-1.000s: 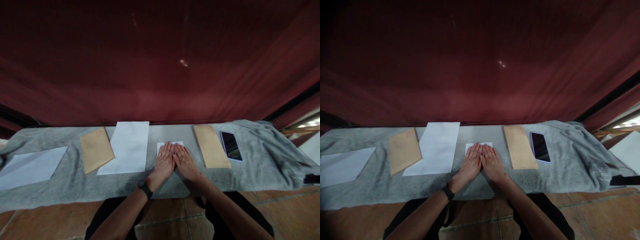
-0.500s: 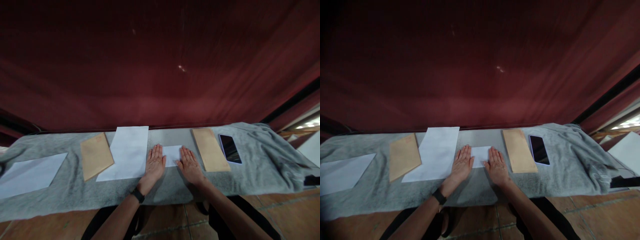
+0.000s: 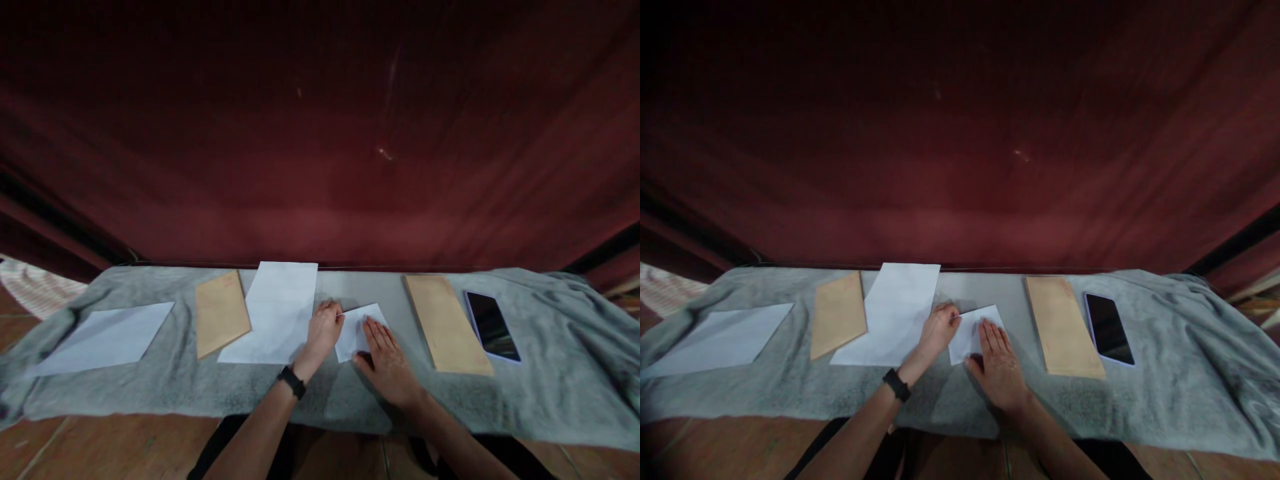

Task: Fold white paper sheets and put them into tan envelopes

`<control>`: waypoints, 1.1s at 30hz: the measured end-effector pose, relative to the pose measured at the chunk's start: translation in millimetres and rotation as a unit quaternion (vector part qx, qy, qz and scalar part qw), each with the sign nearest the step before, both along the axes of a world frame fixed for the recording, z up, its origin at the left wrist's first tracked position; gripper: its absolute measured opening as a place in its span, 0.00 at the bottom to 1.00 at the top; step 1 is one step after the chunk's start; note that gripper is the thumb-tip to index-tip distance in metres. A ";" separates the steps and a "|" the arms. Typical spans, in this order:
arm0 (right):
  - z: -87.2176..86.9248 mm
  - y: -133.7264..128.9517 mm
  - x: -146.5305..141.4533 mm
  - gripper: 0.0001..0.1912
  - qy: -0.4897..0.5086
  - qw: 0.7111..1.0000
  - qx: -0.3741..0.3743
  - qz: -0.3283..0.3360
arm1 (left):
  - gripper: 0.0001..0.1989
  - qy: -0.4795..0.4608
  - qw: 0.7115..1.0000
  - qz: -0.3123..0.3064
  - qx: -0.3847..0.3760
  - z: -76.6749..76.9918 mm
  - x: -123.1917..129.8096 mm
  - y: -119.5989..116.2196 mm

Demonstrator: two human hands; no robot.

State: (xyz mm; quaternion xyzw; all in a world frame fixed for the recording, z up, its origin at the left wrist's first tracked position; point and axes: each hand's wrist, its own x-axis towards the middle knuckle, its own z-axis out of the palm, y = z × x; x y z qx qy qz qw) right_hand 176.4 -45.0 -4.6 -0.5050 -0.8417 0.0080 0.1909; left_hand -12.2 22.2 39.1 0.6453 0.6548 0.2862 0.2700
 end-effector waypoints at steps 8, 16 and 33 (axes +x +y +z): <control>5.0 -14.6 -18.6 0.43 -0.006 0.999 0.037 0.022 | 0.06 -0.164 0.982 0.038 -0.081 -10.9 -8.6 -6.8; 28.3 0.6 -3.2 0.28 0.115 0.992 -0.033 0.036 | 0.17 -0.221 0.970 0.089 -0.054 7.7 -29.1 -7.6; 28.3 42.8 37.7 0.23 0.576 0.775 -0.212 -0.152 | 0.33 0.303 0.859 0.404 -0.086 33.5 -240.5 -62.2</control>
